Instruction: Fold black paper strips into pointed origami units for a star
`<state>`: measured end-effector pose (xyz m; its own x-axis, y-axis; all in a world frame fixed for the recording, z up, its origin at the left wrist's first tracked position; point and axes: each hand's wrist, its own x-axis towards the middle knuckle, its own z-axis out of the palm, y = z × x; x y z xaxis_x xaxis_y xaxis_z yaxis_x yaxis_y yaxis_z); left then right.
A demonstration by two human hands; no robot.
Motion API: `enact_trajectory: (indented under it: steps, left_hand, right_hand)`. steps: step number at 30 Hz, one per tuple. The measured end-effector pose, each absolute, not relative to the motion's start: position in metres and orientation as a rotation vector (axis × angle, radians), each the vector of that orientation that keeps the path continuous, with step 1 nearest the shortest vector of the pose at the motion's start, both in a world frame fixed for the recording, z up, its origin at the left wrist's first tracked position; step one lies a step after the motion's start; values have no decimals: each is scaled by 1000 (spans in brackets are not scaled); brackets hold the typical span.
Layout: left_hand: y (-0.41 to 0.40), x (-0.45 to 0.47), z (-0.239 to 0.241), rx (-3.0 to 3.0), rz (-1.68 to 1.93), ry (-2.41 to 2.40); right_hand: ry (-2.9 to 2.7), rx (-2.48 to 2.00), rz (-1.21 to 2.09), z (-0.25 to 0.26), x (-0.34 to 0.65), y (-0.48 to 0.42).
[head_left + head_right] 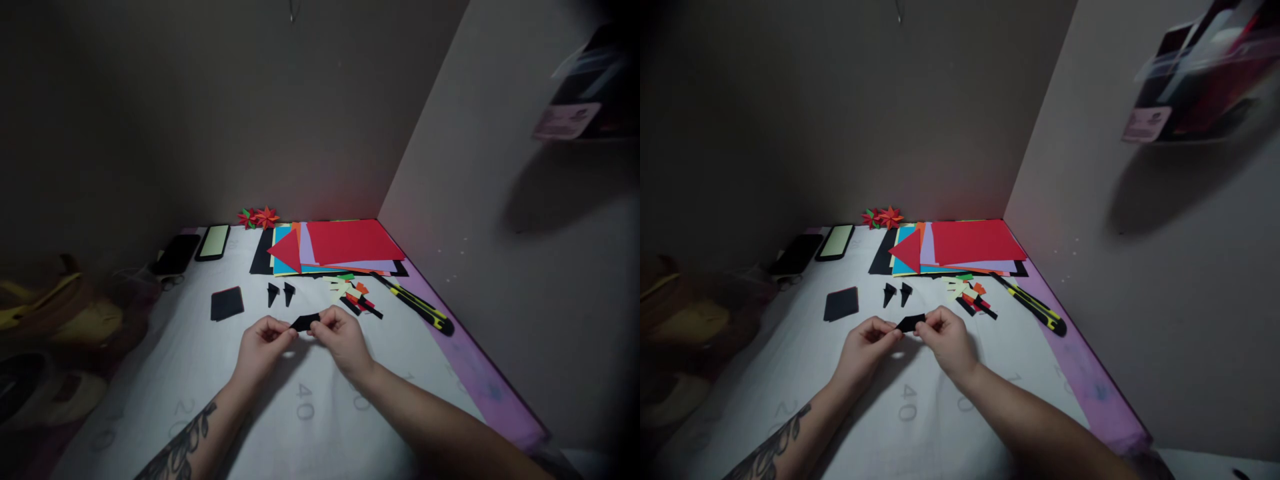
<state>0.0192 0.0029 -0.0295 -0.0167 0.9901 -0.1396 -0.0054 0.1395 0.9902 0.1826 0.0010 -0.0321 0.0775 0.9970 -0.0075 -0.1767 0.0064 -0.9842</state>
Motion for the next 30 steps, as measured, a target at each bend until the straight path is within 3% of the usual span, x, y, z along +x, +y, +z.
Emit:
enact_trajectory:
  steps: [23,30]
  left_hand:
    - [1,27,-28,1253,1120,1278]
    - [3,27,-30,1142,1232,1193]
  right_hand:
    - [-1018,-1110,1106,-39,180,2]
    - [-1171,-1040,1237,-45,168,2]
